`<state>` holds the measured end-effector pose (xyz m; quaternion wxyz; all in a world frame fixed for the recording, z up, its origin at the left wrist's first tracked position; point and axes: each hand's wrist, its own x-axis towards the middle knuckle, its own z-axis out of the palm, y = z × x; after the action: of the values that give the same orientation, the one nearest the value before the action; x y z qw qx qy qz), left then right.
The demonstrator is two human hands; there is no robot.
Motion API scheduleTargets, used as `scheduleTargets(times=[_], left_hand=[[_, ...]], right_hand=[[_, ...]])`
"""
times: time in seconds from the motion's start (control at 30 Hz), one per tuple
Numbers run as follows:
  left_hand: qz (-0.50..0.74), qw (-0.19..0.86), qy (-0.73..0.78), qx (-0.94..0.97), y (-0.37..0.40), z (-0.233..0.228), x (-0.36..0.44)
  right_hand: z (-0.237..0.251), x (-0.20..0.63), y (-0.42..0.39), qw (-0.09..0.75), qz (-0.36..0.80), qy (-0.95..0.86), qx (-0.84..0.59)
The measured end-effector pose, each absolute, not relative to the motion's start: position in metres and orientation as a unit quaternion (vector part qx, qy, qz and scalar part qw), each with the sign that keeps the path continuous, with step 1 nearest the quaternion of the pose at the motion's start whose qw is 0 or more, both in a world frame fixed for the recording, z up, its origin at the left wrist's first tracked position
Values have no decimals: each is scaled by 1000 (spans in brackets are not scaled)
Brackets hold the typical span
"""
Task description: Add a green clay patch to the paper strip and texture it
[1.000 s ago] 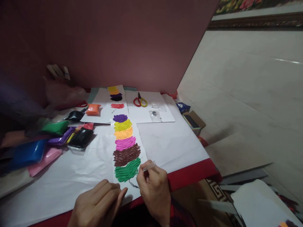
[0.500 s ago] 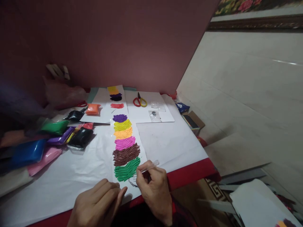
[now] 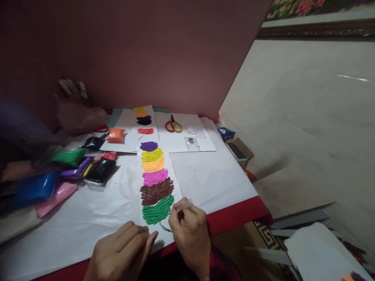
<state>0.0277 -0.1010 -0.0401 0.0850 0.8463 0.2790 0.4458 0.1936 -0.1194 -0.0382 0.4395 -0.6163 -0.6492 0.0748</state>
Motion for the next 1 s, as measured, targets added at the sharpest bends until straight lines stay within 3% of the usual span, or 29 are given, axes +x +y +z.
scheduleTargets(times=[0.17,0.5,0.87,1.0], left_hand=[[447,87,274,847,-101,-42,27],[442,97,276,848,-99,-40,28],[444,95,276,847,-102,-41,27],[448,95,279,844,-101,-40,28]], right_hand=[[-40,194,-121,466,38,-628,-622],[-37,197,-123,460,163,-636,-598],[-40,194,-123,467,61,-628,-619],[-41,197,-125,475,136,-620,-610]])
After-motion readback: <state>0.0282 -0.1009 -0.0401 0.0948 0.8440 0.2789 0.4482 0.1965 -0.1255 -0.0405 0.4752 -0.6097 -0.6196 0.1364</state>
